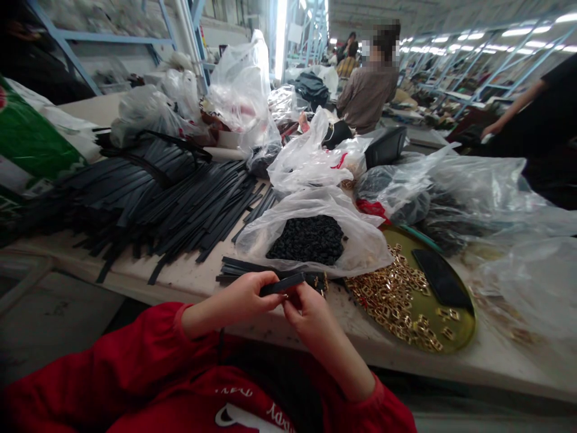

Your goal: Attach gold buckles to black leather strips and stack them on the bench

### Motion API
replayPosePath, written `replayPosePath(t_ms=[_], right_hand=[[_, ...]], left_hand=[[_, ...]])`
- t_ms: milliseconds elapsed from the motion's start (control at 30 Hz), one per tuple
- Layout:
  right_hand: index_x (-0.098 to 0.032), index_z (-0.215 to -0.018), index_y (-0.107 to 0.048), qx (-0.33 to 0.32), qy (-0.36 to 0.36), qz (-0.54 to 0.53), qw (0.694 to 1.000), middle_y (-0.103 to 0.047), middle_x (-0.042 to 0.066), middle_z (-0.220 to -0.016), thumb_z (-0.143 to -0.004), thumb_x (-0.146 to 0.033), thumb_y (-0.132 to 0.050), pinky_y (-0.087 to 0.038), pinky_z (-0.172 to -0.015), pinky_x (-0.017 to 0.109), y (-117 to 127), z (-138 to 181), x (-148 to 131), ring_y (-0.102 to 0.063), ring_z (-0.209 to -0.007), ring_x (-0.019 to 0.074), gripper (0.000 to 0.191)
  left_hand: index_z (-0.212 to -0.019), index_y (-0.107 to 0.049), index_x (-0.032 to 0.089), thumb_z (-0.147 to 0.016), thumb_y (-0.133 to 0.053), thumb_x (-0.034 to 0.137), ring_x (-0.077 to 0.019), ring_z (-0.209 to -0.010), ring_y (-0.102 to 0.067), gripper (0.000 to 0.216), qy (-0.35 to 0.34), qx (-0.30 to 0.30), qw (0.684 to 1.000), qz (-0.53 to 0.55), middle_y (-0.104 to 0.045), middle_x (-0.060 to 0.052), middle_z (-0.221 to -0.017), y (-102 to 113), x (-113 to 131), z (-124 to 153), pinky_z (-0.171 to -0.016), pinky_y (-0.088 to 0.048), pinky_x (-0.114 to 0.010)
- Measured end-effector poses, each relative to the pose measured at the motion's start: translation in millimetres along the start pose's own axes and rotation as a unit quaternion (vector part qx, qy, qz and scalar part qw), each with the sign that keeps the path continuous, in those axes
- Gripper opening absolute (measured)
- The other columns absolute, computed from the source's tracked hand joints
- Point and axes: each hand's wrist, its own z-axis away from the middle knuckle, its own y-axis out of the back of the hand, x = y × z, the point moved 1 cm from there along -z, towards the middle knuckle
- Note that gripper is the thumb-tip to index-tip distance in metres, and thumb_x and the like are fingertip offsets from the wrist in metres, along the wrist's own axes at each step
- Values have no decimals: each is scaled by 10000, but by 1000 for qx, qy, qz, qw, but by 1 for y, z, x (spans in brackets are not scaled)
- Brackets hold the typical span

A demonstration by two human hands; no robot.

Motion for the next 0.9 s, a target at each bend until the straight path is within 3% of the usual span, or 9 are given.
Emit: replayPosePath(t_ms=[133, 267, 433, 600, 733, 900], right_hand=[[-195, -812, -553, 45, -26, -89, 995, -600, -2, -726, -716, -234, -594, -456, -630, 268, -3, 0, -1, -569, -671, 146, 112], [-202, -892, -523, 122, -65, -184, 973, -569, -23, -721, -704, -331, -630, -440, -544, 243, -11, 5, -3, -530, -568, 108, 251], [-219, -987, -499, 79, -81, -259, 959, -609, -11, -748, -677, -326, -670, -428, -553, 238, -23, 14, -3, -548, -595, 112, 370], [-203, -919, -537, 52, -101, -265, 957, -613, -14, -677, -678, -343, -678, -408, -548, 242, -18, 15, -1, -527, -567, 113, 312], [-180, -813, -564, 52, -123, -297, 945, -560, -31, -630, -723, -330, -636, -380, -552, 222, -18, 14, 5, -485, -555, 92, 188], [-193, -802, -561, 81, -158, -385, 906, -541, -34, -668, -667, -241, -636, -348, -513, 206, -29, 12, 14, -459, -554, 95, 161]], left_hand=[[-757, -571, 142, -685, -487, 229, -103, -587, -449, 140, 40, -7, 998, 45, -541, 26, -665, -3, -2, 1, -525, -321, -197], [-747, -538, 147, -683, -469, 256, -97, -560, -434, 144, 96, -21, 982, 161, -500, 36, -627, -9, -3, 5, -509, -321, -197], [-716, -530, 138, -652, -468, 208, -96, -587, -431, 113, 98, 23, 975, 197, -484, 35, -638, -13, -4, 7, -534, -326, -199], [-741, -540, 129, -659, -465, 205, -95, -585, -438, 135, 106, 4, 971, 214, -485, 31, -642, -11, -5, 6, -537, -332, -200], [-719, -536, 135, -684, -463, 242, -91, -556, -422, 134, 100, -9, 979, 176, -474, 38, -608, -12, -3, 8, -500, -302, -197], [-695, -527, 155, -705, -486, 273, -94, -556, -412, 126, 39, 61, 996, 51, -483, 44, -601, -19, 2, 12, -489, -274, -201]])
